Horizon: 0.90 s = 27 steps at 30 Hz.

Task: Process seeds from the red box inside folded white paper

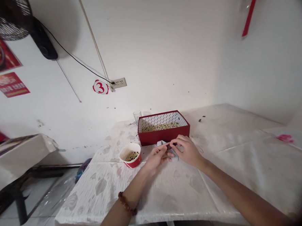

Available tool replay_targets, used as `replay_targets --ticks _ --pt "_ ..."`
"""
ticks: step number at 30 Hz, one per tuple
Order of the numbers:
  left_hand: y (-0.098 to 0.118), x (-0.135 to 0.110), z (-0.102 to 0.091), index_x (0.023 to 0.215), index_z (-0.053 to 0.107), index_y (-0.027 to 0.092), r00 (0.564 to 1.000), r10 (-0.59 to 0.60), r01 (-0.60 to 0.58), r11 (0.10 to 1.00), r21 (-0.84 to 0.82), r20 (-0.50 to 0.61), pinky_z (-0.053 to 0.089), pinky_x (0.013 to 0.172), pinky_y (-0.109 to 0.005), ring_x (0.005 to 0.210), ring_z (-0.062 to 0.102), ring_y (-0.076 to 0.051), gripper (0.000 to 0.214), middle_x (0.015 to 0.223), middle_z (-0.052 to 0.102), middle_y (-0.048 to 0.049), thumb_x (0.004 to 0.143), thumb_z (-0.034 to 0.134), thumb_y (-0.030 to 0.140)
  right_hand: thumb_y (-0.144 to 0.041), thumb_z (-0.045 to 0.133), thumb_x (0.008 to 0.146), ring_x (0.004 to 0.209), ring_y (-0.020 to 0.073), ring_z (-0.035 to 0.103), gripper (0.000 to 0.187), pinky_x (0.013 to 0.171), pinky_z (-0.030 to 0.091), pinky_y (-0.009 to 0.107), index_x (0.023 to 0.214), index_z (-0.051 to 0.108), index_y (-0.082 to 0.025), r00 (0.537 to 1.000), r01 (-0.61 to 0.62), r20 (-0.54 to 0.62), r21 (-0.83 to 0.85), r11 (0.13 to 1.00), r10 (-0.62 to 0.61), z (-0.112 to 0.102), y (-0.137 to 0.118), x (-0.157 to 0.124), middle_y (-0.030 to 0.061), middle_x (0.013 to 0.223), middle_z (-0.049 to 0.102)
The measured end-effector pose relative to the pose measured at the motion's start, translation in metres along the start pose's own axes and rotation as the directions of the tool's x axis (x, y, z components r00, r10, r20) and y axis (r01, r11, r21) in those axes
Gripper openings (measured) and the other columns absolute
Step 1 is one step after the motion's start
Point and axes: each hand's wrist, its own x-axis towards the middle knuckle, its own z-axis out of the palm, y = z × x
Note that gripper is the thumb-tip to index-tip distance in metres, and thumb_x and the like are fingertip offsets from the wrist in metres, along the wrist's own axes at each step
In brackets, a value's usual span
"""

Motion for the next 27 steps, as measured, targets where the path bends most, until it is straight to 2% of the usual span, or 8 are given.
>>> replay_targets --ticks 3,9,14,20,27 --pt "0.0 0.0 0.001 0.118 0.082 0.016 1.0 0.0 0.0 1.0 -0.025 -0.02 0.056 0.07 -0.024 0.089 0.069 -0.016 0.053 0.116 0.075 -0.0145 0.078 0.091 0.049 -0.022 0.061 0.101 0.076 0.0191 0.058 0.01 0.077 0.041 0.036 0.098 0.07 -0.024 1.0 0.01 -0.006 -0.022 1.0 -0.011 0.0 0.0 0.0 0.0023 0.085 0.064" --pt "-0.004 0.003 -0.002 0.114 0.084 0.016 0.998 0.023 -0.024 1.0 -0.009 -0.052 0.053 0.07 -0.023 0.083 0.064 -0.013 0.051 0.108 0.075 -0.0125 0.075 0.093 0.047 -0.021 0.061 0.101 0.077 0.0188 0.058 0.012 0.078 0.039 0.035 0.097 0.072 -0.023 1.0 0.024 -0.01 -0.06 0.998 -0.024 0.003 -0.003 -0.002 0.0025 0.085 0.065" --pt "-0.008 0.005 -0.005 0.111 0.085 0.015 0.998 0.045 -0.042 0.997 0.059 -0.049 0.053 0.073 -0.024 0.085 0.062 -0.014 0.05 0.103 0.075 -0.0132 0.076 0.092 0.048 -0.02 0.064 0.097 0.073 0.0167 0.058 0.011 0.076 0.038 0.034 0.092 0.073 -0.024 0.999 -0.019 0.048 -0.044 0.999 0.021 0.007 -0.008 -0.003 0.0006 0.081 0.064" --pt "-0.011 0.005 -0.007 0.107 0.086 0.014 0.996 0.031 -0.025 0.998 0.065 -0.088 0.05 0.071 -0.025 0.082 0.062 -0.015 0.052 0.097 0.075 -0.0132 0.07 0.095 0.05 -0.018 0.064 0.096 0.079 0.0187 0.062 0.012 0.08 0.037 0.035 0.09 0.073 -0.022 1.0 0.023 -0.011 -0.199 0.98 -0.025 0.011 -0.008 -0.004 0.0024 0.083 0.068" --pt "-0.008 0.004 -0.006 0.106 0.086 0.015 0.995 0.041 -0.03 0.993 0.117 -0.092 0.048 0.069 -0.026 0.082 0.059 -0.015 0.052 0.101 0.073 -0.0124 0.071 0.093 0.052 -0.019 0.063 0.098 0.081 0.0183 0.063 0.012 0.081 0.039 0.035 0.092 0.074 -0.022 0.999 0.042 0.004 -0.203 0.978 -0.042 0.012 -0.009 -0.005 0.0024 0.085 0.069"
